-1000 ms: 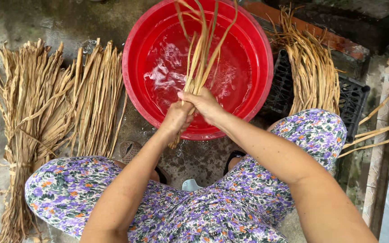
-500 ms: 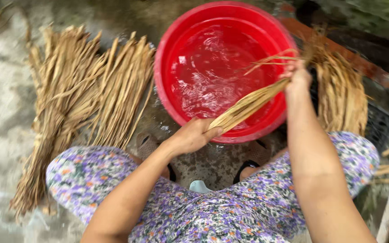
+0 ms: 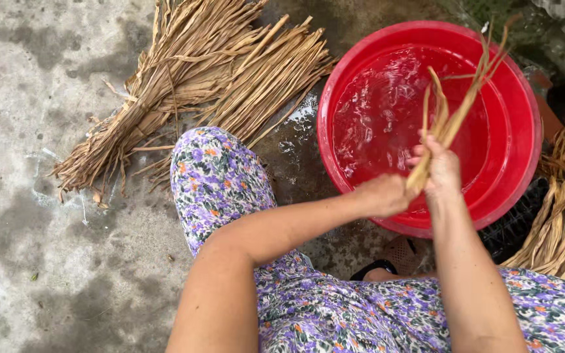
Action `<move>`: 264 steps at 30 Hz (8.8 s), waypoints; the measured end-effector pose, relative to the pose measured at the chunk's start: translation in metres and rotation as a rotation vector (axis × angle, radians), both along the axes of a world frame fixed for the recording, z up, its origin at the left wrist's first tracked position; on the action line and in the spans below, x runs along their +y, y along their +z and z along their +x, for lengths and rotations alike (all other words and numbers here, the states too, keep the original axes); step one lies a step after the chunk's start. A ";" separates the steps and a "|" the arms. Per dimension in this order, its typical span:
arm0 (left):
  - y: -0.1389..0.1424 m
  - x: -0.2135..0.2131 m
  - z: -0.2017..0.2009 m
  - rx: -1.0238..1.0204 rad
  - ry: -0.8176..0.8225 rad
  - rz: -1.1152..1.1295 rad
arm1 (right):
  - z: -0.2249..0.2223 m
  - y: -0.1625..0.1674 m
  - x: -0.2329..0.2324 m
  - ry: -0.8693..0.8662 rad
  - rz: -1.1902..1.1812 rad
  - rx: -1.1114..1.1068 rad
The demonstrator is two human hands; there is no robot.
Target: The person sits in front of a red basin of water and washes dried palm leaf strips, dipping each strip in the water and rubbing it by hand. They take strips one at a time from piles on the ground, work the wet strips with both hands, and place them back on the piles beside the basin.
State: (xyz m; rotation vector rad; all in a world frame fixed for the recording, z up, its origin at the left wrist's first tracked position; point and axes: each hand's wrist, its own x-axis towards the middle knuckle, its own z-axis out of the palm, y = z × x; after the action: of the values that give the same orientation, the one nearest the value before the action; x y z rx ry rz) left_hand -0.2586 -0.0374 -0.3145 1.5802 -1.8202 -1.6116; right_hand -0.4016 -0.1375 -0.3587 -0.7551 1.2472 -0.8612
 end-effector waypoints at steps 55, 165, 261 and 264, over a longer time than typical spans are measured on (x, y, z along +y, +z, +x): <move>0.021 -0.018 0.109 0.230 0.153 0.042 | 0.073 0.046 0.036 0.103 -0.239 -0.232; -0.071 -0.047 0.037 0.878 0.816 0.757 | 0.119 -0.021 0.063 -0.031 -0.139 0.731; -0.074 -0.052 0.083 -0.378 0.059 0.473 | 0.057 -0.024 0.073 0.398 0.578 0.402; -0.073 -0.051 0.085 -0.196 0.200 0.600 | 0.061 -0.021 0.074 0.481 0.470 0.595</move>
State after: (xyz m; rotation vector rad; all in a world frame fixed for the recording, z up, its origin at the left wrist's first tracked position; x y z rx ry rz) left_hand -0.1740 -0.0885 -0.3876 2.1481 -1.2514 -2.0839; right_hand -0.3406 -0.0631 -0.3793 -0.8991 1.6131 0.0743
